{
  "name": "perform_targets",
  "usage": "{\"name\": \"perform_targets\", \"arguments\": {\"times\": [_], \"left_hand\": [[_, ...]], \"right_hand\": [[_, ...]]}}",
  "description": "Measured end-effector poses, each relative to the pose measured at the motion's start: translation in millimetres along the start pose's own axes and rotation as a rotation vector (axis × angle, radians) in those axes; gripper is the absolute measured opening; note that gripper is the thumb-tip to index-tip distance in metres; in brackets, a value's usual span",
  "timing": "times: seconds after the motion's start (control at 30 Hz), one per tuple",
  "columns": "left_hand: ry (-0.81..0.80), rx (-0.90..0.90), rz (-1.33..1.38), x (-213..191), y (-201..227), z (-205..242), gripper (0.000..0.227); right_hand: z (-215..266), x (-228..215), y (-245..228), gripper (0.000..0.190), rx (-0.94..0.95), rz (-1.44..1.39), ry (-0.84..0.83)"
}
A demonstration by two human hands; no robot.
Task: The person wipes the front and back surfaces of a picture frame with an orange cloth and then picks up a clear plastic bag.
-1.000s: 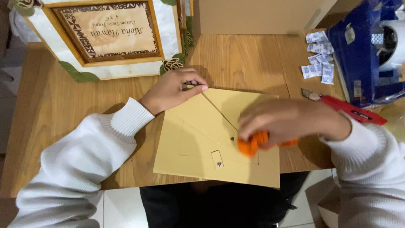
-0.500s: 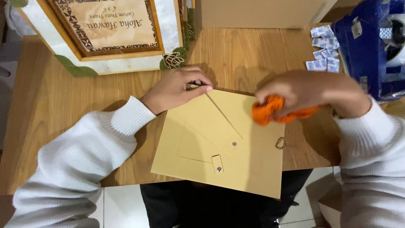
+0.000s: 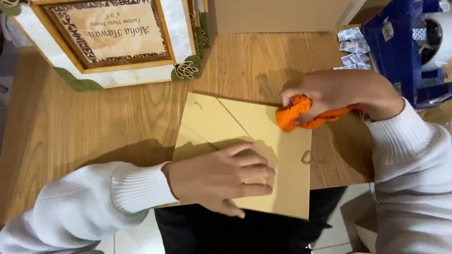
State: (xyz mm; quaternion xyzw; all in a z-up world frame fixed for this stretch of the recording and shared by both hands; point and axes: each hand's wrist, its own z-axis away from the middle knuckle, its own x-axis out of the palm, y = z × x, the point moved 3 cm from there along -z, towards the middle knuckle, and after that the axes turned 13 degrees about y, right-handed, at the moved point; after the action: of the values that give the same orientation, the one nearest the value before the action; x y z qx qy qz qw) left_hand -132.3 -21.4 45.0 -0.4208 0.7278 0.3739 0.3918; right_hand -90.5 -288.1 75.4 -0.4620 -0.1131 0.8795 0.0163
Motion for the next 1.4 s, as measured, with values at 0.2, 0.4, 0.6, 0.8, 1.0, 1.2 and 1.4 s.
{"name": "perform_targets", "arguments": {"times": [0.2, 0.4, 0.6, 0.8, 1.0, 1.2, 1.4], "left_hand": [[0.316, -0.097, -0.208, -3.6, -26.2, 1.8, 0.045], [0.327, -0.183, -0.321, 6.5, -27.3, 8.1, 0.040], [0.347, -0.185, -0.283, 10.7, -30.3, 10.6, 0.039], [0.359, -0.159, -0.315, 12.0, -29.9, 9.7, 0.039], [0.345, -0.162, -0.282, 9.8, -30.4, 8.7, 0.041], [0.328, -0.180, -0.301, 9.7, -29.3, 9.1, 0.042], [0.351, -0.306, -0.219, 5.0, -32.5, 4.6, 0.085]], "right_hand": [[-10.2, -16.9, 20.5, 0.037, -0.399, 0.020, 0.860], [-19.4, 2.8, 10.1, 0.050, -0.383, 0.140, 0.801], [-0.3, 32.7, -5.8, 0.055, -0.334, 0.310, 0.677], [35.6, 23.7, -39.1, 0.038, -0.247, 0.394, 0.344], [-6.5, 14.3, -3.4, 0.037, -0.607, 0.078, 0.714], [-10.7, 23.6, -5.0, 0.012, -0.569, 0.239, 0.850], [34.6, 29.8, -38.8, 0.026, -0.566, -0.043, 0.224]]}}
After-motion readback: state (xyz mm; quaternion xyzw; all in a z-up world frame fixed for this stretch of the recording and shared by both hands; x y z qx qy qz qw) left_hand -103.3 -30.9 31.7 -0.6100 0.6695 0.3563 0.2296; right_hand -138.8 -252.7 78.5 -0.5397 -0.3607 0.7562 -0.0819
